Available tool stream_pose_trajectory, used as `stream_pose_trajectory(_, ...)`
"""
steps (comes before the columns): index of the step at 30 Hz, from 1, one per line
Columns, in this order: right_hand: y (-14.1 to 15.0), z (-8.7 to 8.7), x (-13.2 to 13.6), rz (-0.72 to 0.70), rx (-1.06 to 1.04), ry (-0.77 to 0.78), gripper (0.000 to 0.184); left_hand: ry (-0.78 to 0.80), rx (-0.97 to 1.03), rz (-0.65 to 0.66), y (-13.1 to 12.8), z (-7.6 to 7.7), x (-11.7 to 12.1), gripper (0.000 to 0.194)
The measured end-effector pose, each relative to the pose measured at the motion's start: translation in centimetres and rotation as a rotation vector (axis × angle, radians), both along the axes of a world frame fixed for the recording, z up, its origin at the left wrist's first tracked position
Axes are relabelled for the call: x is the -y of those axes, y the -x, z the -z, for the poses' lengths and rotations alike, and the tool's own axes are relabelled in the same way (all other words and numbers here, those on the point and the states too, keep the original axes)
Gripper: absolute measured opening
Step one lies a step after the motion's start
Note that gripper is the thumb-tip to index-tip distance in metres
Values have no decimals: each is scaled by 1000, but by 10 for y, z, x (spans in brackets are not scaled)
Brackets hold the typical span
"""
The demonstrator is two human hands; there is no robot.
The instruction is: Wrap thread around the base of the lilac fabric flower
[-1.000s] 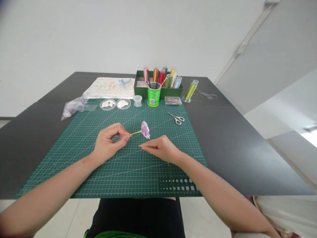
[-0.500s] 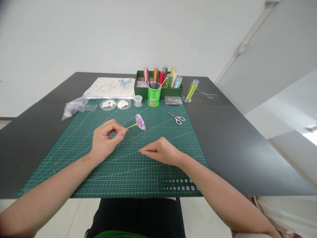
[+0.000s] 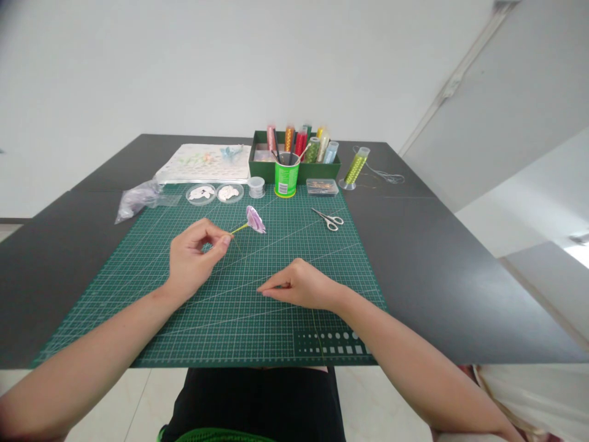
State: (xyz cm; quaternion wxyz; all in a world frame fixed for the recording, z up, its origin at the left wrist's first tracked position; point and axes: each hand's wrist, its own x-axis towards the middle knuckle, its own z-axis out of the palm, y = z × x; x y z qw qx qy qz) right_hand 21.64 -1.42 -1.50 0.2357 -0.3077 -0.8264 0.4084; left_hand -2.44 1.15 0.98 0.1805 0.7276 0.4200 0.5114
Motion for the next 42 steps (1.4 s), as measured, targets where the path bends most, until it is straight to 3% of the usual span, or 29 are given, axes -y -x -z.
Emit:
stream_pose_trajectory(10, 2, -9, 12, -145, -32, 97, 23, 25, -90, 39, 0, 8, -6, 15)
stream_pose_trajectory(19, -2, -18, 16, -199, -169, 91, 24, 64, -146, 65, -1, 13, -8, 15)
stream_pose_trajectory(23, -5, -23, 15, -202, -238, 62, 23, 118, -198, 140, -4, 17, -7, 15)
stream_pose_trajectory(27, -5, -36, 10, -140, -298, 47, 23, 160, -224, 199, -7, 22, -6, 16)
stream_pose_trajectory(35, 1, -64, -18, 120, -335, -20, 28, 164, -182, 238, -6, 24, -5, 15)
stream_pose_trajectory(42, 10, -66, -58, 269, -445, -48, 22, 168, -169, 273, -7, 22, -3, 17)
